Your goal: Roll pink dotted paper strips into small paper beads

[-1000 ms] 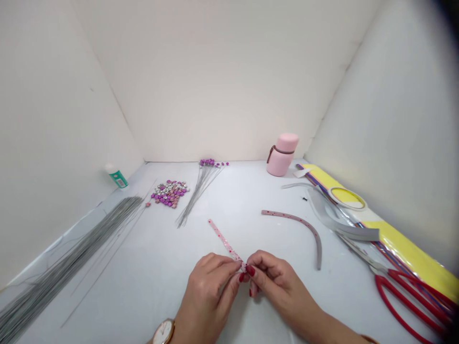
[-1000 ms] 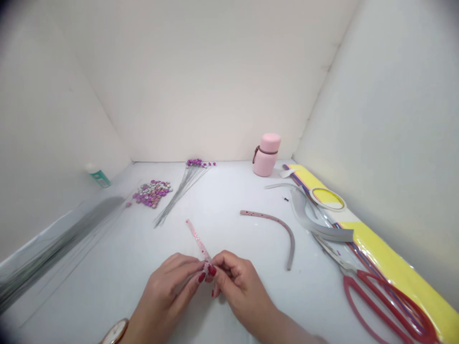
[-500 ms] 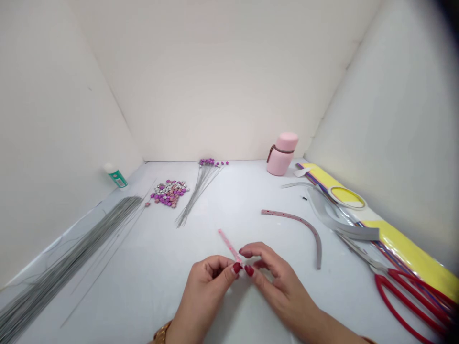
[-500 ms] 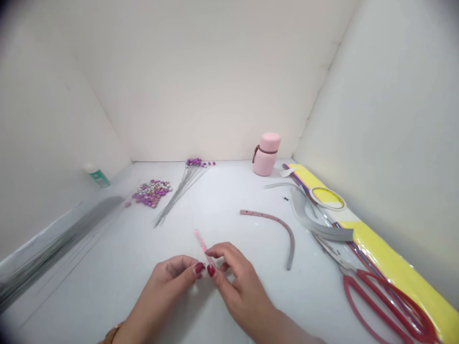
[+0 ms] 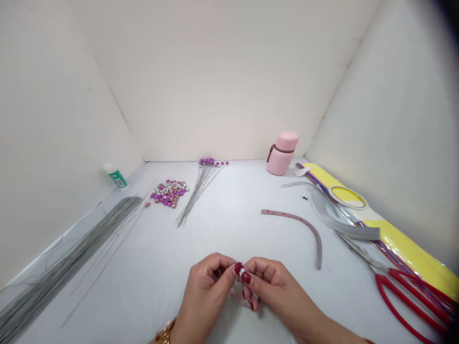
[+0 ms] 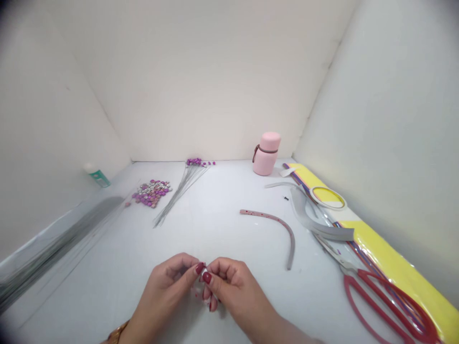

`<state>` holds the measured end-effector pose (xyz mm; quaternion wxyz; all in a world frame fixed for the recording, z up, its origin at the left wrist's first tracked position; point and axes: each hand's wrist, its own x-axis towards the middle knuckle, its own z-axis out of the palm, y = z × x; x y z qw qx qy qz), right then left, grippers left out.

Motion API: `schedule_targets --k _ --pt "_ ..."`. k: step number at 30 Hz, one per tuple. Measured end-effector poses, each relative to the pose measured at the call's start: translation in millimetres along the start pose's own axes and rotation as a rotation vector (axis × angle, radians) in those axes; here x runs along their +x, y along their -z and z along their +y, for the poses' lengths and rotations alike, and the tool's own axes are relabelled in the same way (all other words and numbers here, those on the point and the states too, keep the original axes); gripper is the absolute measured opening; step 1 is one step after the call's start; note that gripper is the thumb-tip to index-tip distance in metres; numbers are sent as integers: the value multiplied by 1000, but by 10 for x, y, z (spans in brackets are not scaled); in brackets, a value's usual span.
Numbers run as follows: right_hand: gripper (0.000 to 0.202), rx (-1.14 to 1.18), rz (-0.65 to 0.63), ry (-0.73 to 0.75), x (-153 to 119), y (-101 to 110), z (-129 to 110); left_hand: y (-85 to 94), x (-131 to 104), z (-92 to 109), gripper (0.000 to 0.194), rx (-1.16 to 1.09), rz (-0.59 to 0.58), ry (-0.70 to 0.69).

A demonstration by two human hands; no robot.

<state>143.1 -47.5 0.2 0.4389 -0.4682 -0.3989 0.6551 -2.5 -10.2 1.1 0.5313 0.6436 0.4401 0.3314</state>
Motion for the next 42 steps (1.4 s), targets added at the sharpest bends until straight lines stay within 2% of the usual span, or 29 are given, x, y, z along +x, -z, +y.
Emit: schedule_targets --k 3,6,12,14,16,21,22,24,32,38,42 --pt "33 28 17 -22 3 0 -2 36 -3 5 15 225 41 -226" --pt "33 24 20 -23 8 8 6 78 11 -7 13 378 12 -440" --pt "33 55 34 -27 6 23 25 143 36 -52 17 529 -58 -623" --pt "32 44 64 -13 8 24 32 146 31 -51 19 513 -86 -609" --pt "31 23 92 7 9 24 36 132 24 -37 20 429 -110 -525" --pt "30 -24 88 19 4 15 24 48 31 1 15 -22 -86 -28" --pt "29 -41 86 26 4 15 22 34 35 5 17 -89 -88 53" --pt "28 -76 90 38 7 20 25 16 41 11 20 -148 -91 128" --pt "29 -152 90 25 20 65 97 -4 18 -39 21 -92 -65 97" --pt "30 -132 87 28 20 54 85 2 7 -48 17 179 -14 -71" --pt "34 -136 73 17 21 48 81 17 -9 -18 14 310 18 -249"
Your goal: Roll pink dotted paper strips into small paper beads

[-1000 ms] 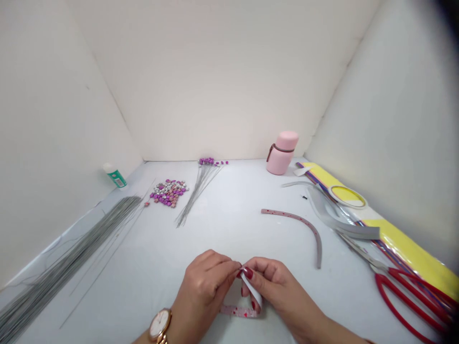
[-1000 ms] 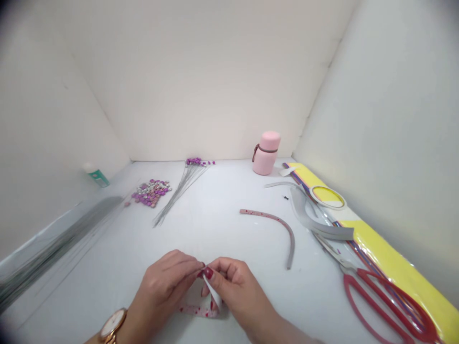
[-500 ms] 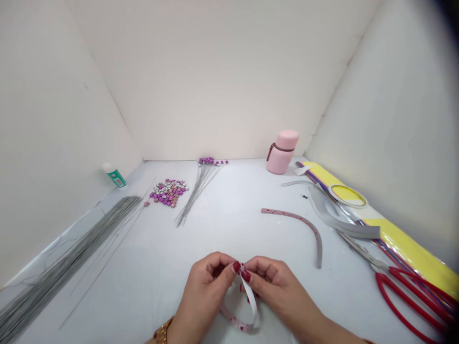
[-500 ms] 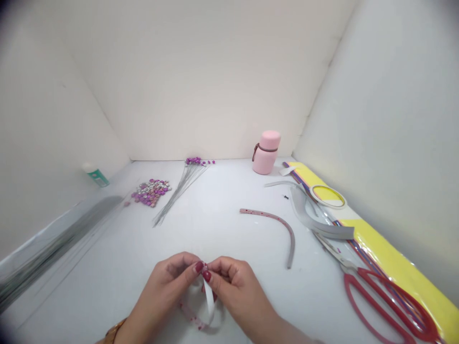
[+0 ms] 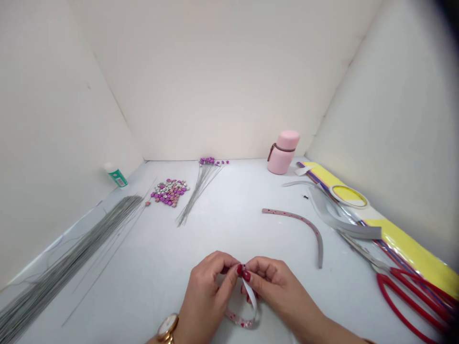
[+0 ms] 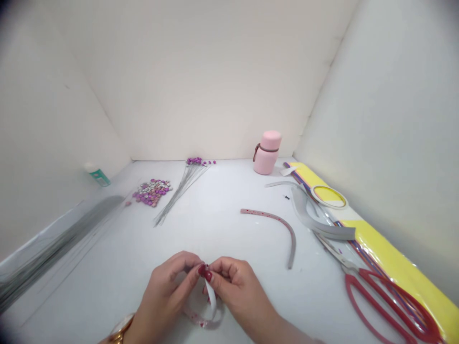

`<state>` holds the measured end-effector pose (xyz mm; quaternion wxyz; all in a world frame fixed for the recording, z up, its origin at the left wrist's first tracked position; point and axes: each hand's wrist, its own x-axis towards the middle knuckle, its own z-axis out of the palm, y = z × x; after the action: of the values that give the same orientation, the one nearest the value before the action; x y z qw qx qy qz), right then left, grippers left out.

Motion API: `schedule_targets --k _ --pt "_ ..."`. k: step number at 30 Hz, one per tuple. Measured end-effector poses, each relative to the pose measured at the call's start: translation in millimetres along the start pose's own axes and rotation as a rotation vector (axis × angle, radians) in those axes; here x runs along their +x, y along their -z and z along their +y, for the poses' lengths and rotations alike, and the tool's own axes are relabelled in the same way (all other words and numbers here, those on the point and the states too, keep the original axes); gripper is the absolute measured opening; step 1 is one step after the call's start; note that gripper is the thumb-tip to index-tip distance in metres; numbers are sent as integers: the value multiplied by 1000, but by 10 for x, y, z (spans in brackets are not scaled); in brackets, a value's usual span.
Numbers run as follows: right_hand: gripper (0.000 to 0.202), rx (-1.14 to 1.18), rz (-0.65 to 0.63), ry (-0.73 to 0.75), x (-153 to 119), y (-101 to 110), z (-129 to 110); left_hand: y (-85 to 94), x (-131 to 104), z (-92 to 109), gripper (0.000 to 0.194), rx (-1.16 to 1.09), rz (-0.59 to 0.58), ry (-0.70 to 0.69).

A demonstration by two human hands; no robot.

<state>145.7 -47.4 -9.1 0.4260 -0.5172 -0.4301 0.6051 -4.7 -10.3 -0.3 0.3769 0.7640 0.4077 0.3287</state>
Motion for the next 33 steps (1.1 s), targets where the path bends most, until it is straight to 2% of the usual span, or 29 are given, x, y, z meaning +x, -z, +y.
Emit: schedule_targets --k 7,17,19,23,25,31,33 --pt "36 13 42 -49 20 -7 -23 1 -30 -25 14 108 35 -240" --pt "30 169 -9 -15 7 -18 -86 24 -21 -78 17 216 50 -406" --pt "28 174 2 -20 12 -9 -74 27 -19 -65 20 159 16 -360" --pt "28 164 -6 -22 14 -5 -70 32 13 -27 18 -73 -46 -40" --pt "28 153 -3 -24 14 -9 -75 30 37 -20 17 -170 -69 66" --pt "26 106 10 -31 18 -1 -45 20 62 -8 13 -192 -71 82" --pt "26 91 32 -33 18 6 -31 11 48 -1 12 -200 -54 125"
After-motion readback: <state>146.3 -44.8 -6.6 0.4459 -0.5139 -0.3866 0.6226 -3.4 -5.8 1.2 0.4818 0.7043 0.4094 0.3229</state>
